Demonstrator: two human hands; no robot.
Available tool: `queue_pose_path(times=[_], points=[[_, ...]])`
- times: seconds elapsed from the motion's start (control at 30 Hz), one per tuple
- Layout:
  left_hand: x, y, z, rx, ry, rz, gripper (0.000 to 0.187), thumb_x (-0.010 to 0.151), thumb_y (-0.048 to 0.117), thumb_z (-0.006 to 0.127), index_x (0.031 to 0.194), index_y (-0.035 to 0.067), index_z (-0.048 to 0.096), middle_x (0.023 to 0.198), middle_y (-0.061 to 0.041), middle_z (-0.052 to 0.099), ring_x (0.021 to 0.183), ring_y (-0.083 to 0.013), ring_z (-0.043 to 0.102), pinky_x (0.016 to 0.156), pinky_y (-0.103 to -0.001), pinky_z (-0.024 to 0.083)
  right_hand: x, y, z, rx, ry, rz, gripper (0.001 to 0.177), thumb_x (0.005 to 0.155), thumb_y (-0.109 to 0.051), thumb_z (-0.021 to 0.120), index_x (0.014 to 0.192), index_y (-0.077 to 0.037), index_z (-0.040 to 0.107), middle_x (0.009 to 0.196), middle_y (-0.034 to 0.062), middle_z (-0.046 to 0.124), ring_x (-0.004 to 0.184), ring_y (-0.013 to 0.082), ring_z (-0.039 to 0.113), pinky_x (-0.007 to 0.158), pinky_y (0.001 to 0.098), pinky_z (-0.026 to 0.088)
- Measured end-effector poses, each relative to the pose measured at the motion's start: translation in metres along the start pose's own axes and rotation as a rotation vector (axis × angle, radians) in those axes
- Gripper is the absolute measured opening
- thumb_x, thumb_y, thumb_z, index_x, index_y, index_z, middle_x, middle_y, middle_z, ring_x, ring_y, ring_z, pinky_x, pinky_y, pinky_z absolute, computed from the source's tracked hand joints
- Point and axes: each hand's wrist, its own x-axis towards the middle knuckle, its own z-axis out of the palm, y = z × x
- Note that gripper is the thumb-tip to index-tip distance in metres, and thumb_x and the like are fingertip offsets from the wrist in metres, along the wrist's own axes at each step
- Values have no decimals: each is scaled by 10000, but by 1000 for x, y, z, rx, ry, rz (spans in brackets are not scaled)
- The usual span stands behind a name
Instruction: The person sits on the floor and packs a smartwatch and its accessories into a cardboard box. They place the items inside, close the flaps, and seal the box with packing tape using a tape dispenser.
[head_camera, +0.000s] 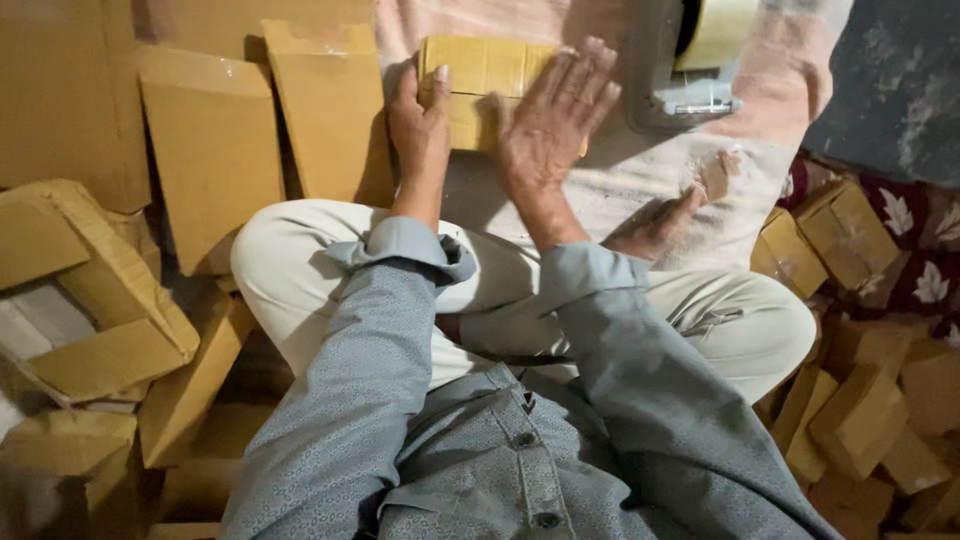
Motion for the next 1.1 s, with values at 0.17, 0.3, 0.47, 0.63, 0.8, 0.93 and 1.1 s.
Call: queue_pose_path(times=[0.17, 0.3, 0.47, 0.63, 0.8, 0.93, 1.1], points=[[1, 5, -1, -299, -99, -573, 373, 1068, 306, 528, 1277, 45, 693, 802, -158, 630, 668, -299, 547, 623, -432, 435, -1, -31, 9, 98, 62, -384, 836, 1091, -545, 394, 1652, 40, 190, 1725, 236, 87, 1611, 348, 17, 1321, 502, -13], [1, -3, -2, -117, -52, -278, 342, 1078, 265, 501, 1254, 27, 674, 954, -132, 702, 864, -239, 638, 801, -370, 527, 6, -10, 10, 117, -67, -374, 823, 1072, -547, 405, 1650, -4, 183, 1723, 208, 101, 1607, 325, 32, 1322, 489, 2], [-1, -16, 6, -97, -36, -145, 343, 1110, 298, 488, 1248, 44, 672, 1041, -133, 758, 926, -242, 696, 880, -359, 556, 10, 26, 10, 54, 36, -296, 844, 1121, -553, 440, 1668, 24, 156, 1742, 218, 77, 1615, 366, 14, 1335, 510, 27], [-2, -17, 5, 14, 12, -117, 360, 1110, 295, 486, 1298, 35, 650, 1186, -186, 731, 1081, -344, 694, 946, -411, 532, -3, 38, 17, 125, 116, -191, 984, 1041, -662, 518, 1622, 52, 170, 1696, 270, 86, 1585, 412, 69, 1295, 533, 122], [0, -11, 11, 141, -47, -187, 361, 1118, 311, 460, 1293, 61, 651, 1225, -184, 724, 1146, -379, 674, 999, -419, 534, -22, 70, 21, 193, 203, -375, 984, 1078, -628, 574, 1627, 93, 191, 1701, 301, 113, 1591, 481, 143, 1324, 521, 179], [2, 8, 6, 245, 25, -38, 352, 1124, 281, 481, 1382, 83, 616, 1368, -177, 654, 1278, -373, 612, 1099, -432, 498, -29, 80, 19, 218, 99, -363, 937, 1067, -537, 616, 1624, 91, 199, 1705, 295, 124, 1597, 467, 152, 1326, 505, 183], [-13, 54, 6, 614, -169, 281, 503, 1050, 195, 499, 1542, 92, 516, 1558, -167, 485, 1465, -345, 404, 1231, -459, 333, -45, 88, 18, 363, 118, -403, 926, 1013, -352, 716, 1600, 115, 172, 1682, 324, 91, 1575, 492, 119, 1304, 509, 169]])
